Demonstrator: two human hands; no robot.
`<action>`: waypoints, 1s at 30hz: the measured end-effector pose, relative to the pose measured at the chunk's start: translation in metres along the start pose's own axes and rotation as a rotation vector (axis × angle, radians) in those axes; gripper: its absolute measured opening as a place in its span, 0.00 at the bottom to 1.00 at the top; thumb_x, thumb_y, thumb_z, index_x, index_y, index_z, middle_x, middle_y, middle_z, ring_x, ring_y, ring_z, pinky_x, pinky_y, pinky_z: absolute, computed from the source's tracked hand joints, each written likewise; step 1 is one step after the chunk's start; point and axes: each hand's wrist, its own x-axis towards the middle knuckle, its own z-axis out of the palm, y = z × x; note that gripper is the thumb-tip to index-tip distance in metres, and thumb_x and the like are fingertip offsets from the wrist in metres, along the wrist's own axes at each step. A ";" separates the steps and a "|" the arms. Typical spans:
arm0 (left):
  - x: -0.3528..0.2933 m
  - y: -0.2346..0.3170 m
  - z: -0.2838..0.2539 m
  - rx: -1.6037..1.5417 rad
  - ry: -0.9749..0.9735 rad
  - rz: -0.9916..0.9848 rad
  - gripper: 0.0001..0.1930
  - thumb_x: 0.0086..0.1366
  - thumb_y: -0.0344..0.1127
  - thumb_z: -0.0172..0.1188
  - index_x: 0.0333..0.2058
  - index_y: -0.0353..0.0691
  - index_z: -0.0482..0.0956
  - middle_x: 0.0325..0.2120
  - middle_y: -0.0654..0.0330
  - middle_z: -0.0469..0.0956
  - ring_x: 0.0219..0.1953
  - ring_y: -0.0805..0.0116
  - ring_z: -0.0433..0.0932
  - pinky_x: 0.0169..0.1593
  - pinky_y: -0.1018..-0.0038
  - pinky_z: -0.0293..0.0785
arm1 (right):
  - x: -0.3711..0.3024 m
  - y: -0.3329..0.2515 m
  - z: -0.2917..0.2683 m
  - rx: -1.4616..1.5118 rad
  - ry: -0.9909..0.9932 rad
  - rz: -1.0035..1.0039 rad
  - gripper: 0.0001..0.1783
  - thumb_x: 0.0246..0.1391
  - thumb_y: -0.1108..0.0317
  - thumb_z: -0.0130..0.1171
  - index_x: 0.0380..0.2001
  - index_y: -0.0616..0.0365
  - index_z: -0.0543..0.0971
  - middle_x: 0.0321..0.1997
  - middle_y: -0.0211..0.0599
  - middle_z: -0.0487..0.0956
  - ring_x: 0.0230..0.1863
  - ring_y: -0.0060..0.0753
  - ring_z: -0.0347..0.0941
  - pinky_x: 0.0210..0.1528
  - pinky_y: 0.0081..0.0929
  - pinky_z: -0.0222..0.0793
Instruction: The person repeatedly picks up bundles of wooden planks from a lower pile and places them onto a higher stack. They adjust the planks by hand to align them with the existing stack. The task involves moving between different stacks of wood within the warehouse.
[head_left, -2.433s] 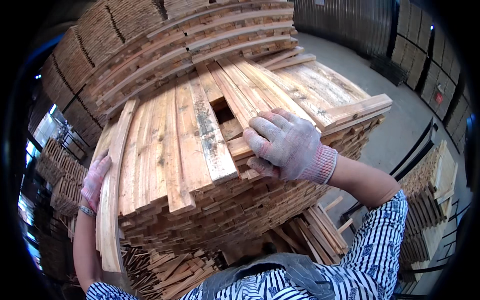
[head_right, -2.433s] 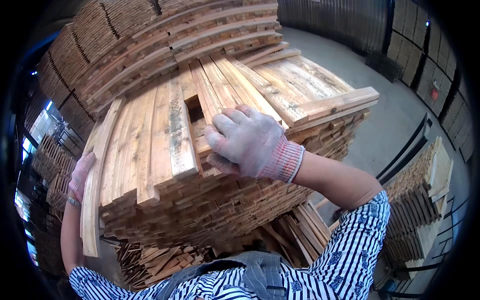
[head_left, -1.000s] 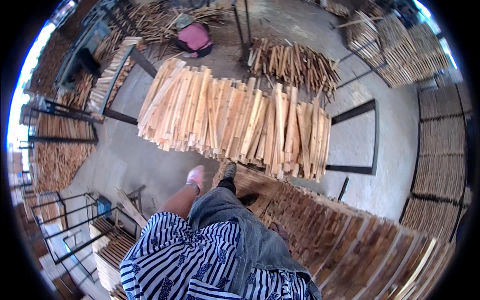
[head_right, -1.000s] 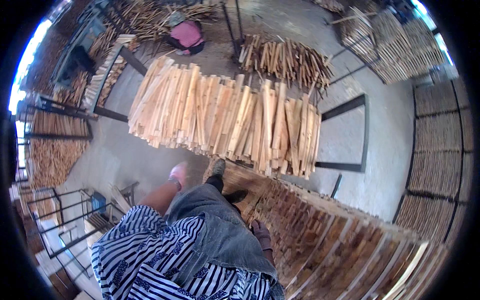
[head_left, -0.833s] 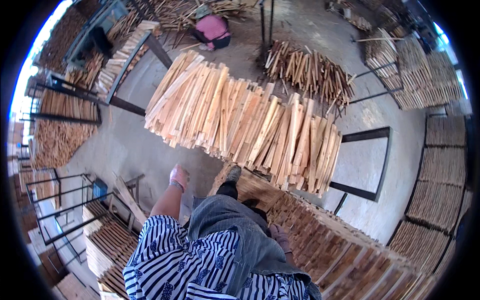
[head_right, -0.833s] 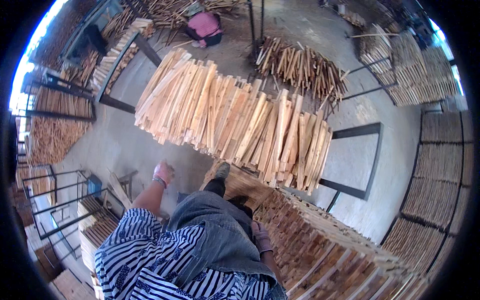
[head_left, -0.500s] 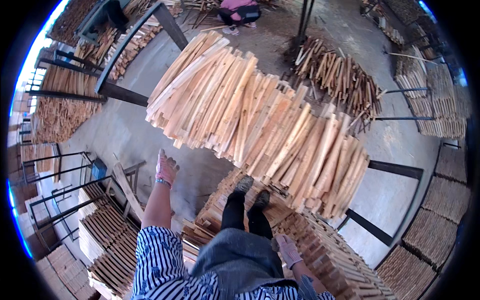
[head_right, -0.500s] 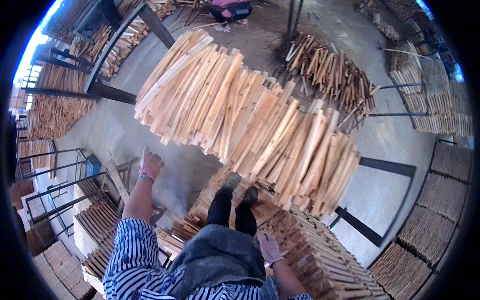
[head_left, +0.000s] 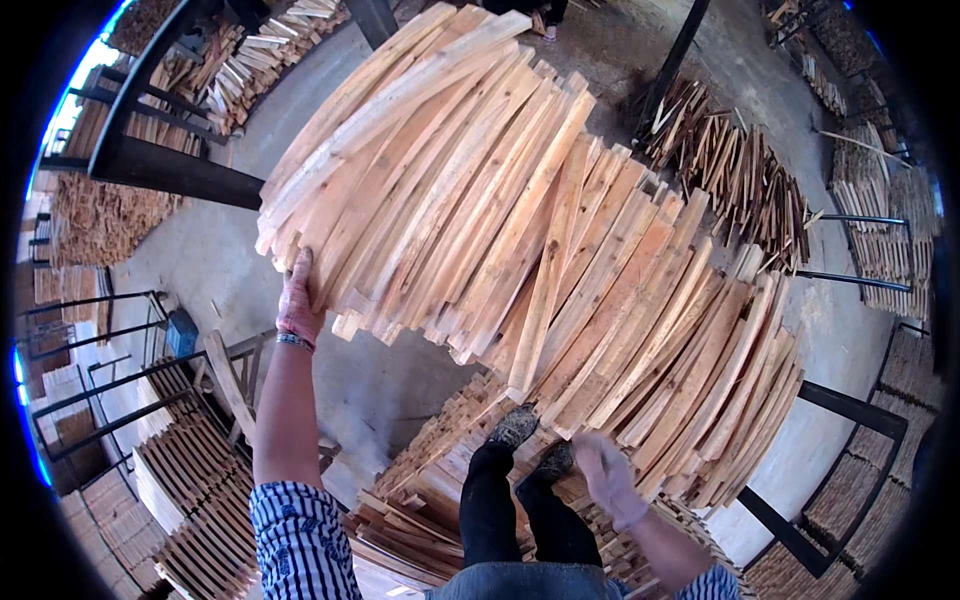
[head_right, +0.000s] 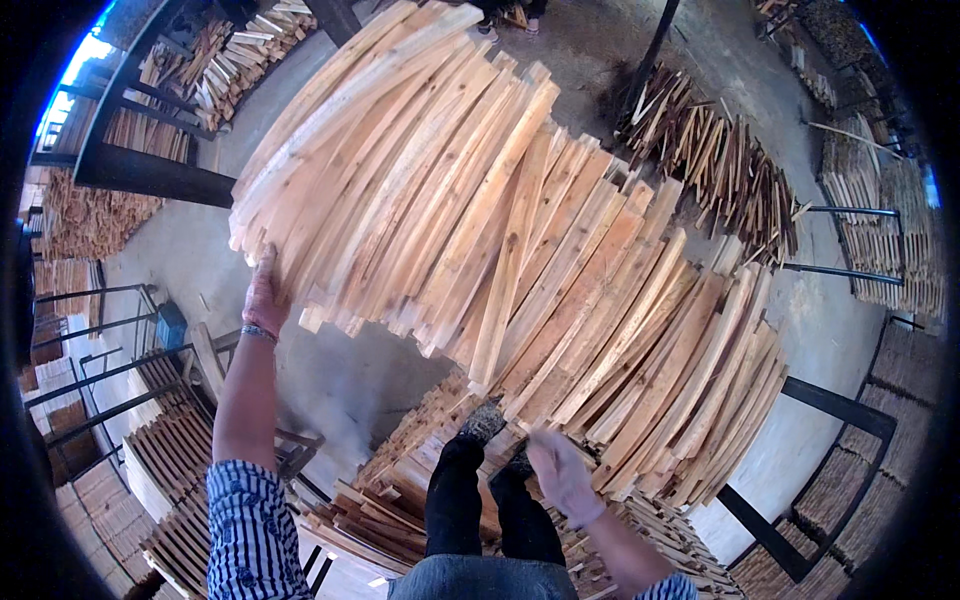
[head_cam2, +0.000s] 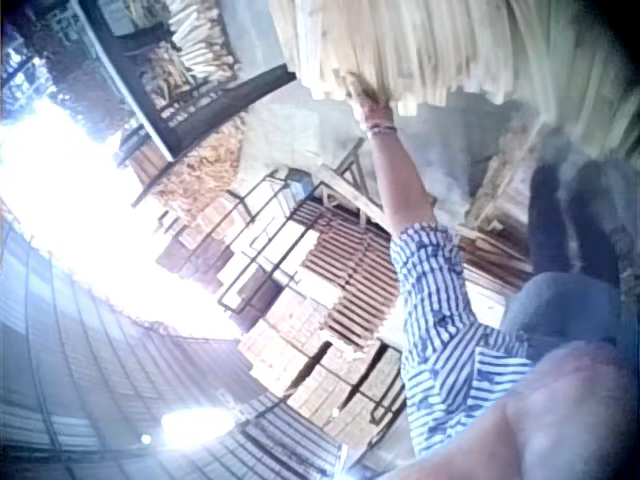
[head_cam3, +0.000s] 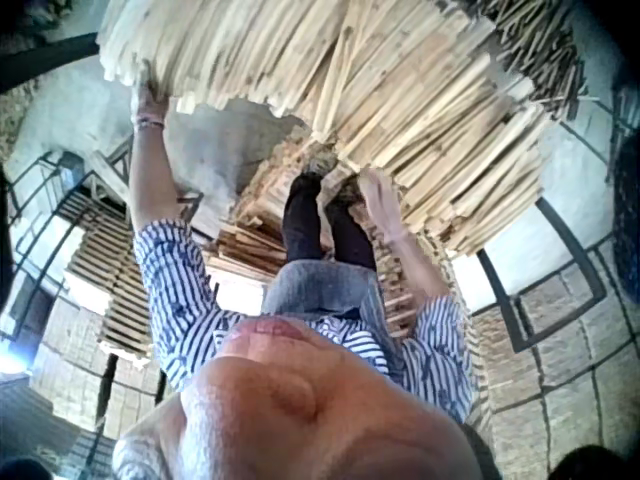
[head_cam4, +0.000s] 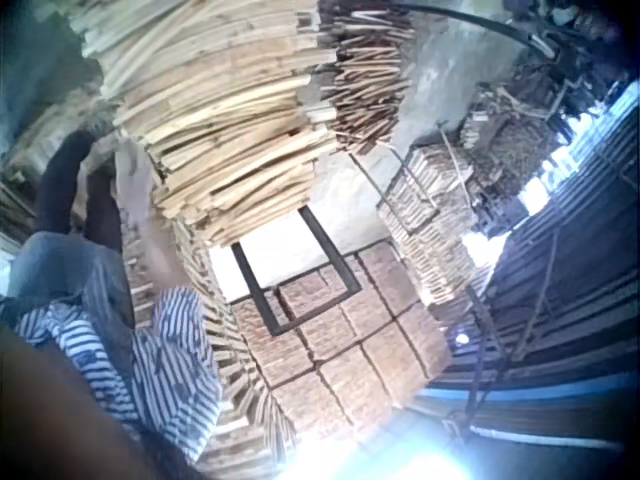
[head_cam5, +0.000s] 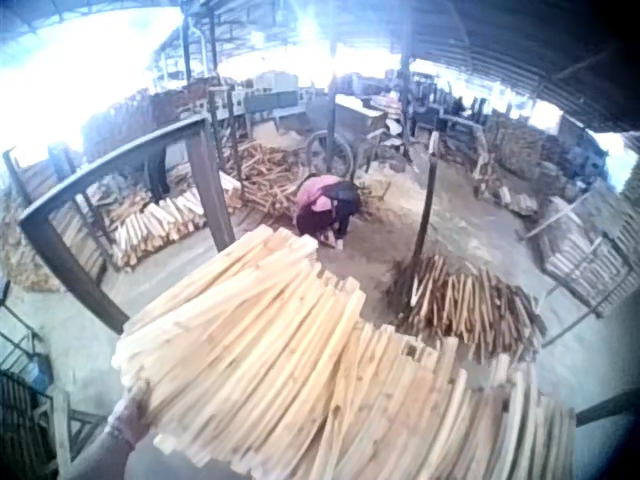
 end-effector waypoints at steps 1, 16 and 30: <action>0.002 -0.001 -0.001 -0.014 0.003 -0.009 0.34 0.63 0.49 0.67 0.64 0.48 0.66 0.57 0.62 0.75 0.56 0.61 0.75 0.58 0.62 0.74 | 0.035 -0.024 0.010 -0.038 -0.040 -0.031 0.24 0.66 0.61 0.56 0.59 0.63 0.67 0.55 0.40 0.72 0.56 0.27 0.67 0.58 0.26 0.64; -0.161 -0.049 0.101 0.130 0.120 0.043 0.37 0.65 0.34 0.63 0.66 0.40 0.52 0.54 0.51 0.71 0.50 0.62 0.75 0.52 0.68 0.74 | 0.245 -0.187 0.187 0.024 0.196 0.045 0.71 0.44 0.39 0.71 0.73 0.67 0.36 0.75 0.66 0.47 0.77 0.55 0.45 0.77 0.36 0.42; -0.141 0.075 0.171 1.202 -0.304 1.242 0.46 0.56 0.38 0.69 0.67 0.27 0.53 0.63 0.37 0.64 0.66 0.43 0.64 0.66 0.54 0.62 | 0.226 -0.108 0.015 -0.212 0.013 0.203 0.56 0.53 0.27 0.56 0.69 0.63 0.61 0.71 0.49 0.63 0.71 0.41 0.59 0.72 0.35 0.56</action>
